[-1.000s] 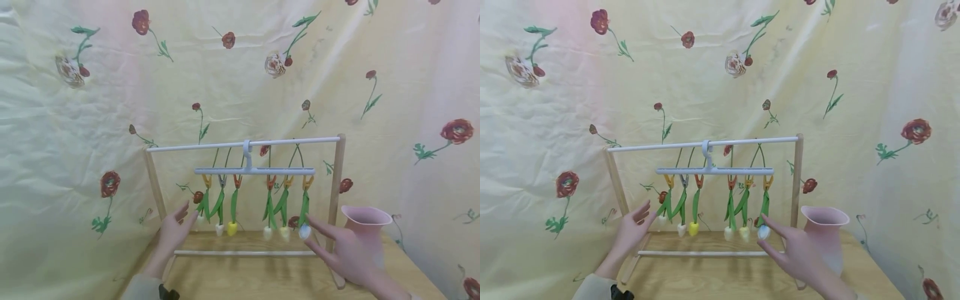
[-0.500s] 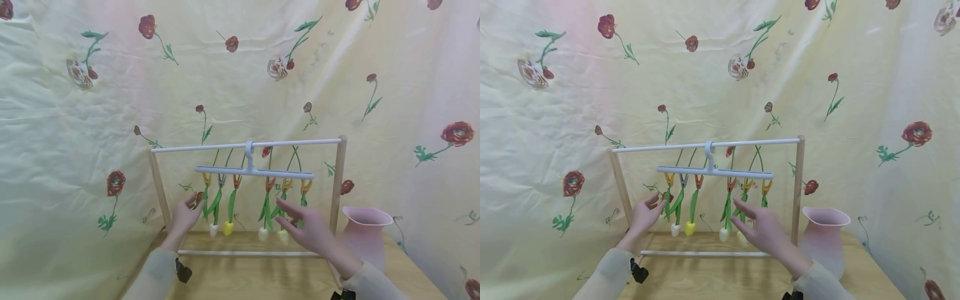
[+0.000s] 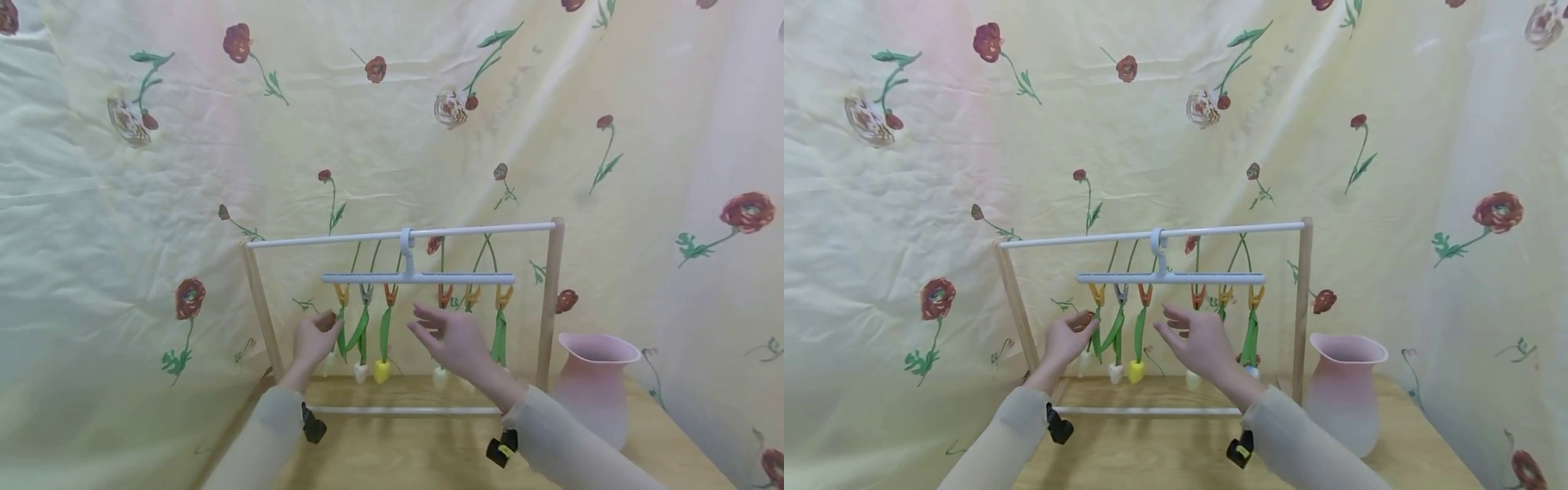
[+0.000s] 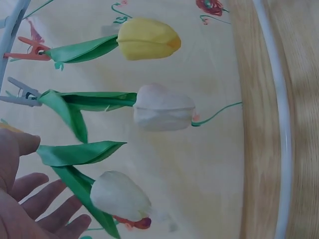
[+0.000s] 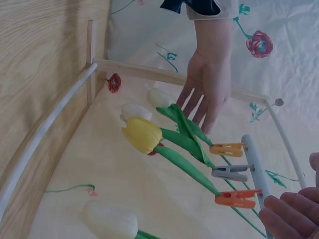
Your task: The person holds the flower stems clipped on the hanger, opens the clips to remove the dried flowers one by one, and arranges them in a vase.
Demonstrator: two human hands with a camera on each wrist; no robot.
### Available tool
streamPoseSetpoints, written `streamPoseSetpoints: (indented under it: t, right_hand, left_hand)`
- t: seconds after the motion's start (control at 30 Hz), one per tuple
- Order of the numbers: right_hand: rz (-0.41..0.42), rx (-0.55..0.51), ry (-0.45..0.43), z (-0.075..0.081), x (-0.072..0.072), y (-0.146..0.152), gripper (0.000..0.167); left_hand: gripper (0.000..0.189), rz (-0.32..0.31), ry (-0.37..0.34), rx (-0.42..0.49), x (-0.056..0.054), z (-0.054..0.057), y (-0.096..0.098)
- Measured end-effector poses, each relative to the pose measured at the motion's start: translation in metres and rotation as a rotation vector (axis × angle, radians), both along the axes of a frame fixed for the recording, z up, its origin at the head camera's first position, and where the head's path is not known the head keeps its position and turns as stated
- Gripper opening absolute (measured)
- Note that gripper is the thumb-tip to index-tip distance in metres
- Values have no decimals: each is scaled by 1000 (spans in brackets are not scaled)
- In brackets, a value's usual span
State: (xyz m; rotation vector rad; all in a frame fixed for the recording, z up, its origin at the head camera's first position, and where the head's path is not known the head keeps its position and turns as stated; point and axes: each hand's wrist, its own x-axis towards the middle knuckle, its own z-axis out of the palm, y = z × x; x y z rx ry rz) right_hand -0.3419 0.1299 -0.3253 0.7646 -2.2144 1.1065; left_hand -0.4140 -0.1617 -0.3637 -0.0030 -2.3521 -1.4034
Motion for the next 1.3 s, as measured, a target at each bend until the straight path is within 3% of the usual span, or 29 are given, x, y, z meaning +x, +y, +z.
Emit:
streamPoseSetpoints:
  t: [0.4,0.67,0.8,1.03,1.3]
  right_hand:
    - [33,-13,-1,3,-21,-46,33]
    - [-18,34,24,11,-34,-88,31]
    - [-8,44,-7,14,-44,-108,31]
    - [-22,33,-64,13,-64,-130,34]
    - [-78,-26,-39,4,-77,-144,29]
  left_hand:
    - [40,37,52,-26,-2,0,5]
    - [35,61,50,-12,0,1,6]
    - [32,70,67,-6,2,0,4]
    - [23,41,120,-23,10,-1,4]
    - [18,15,92,19,17,-4,6]
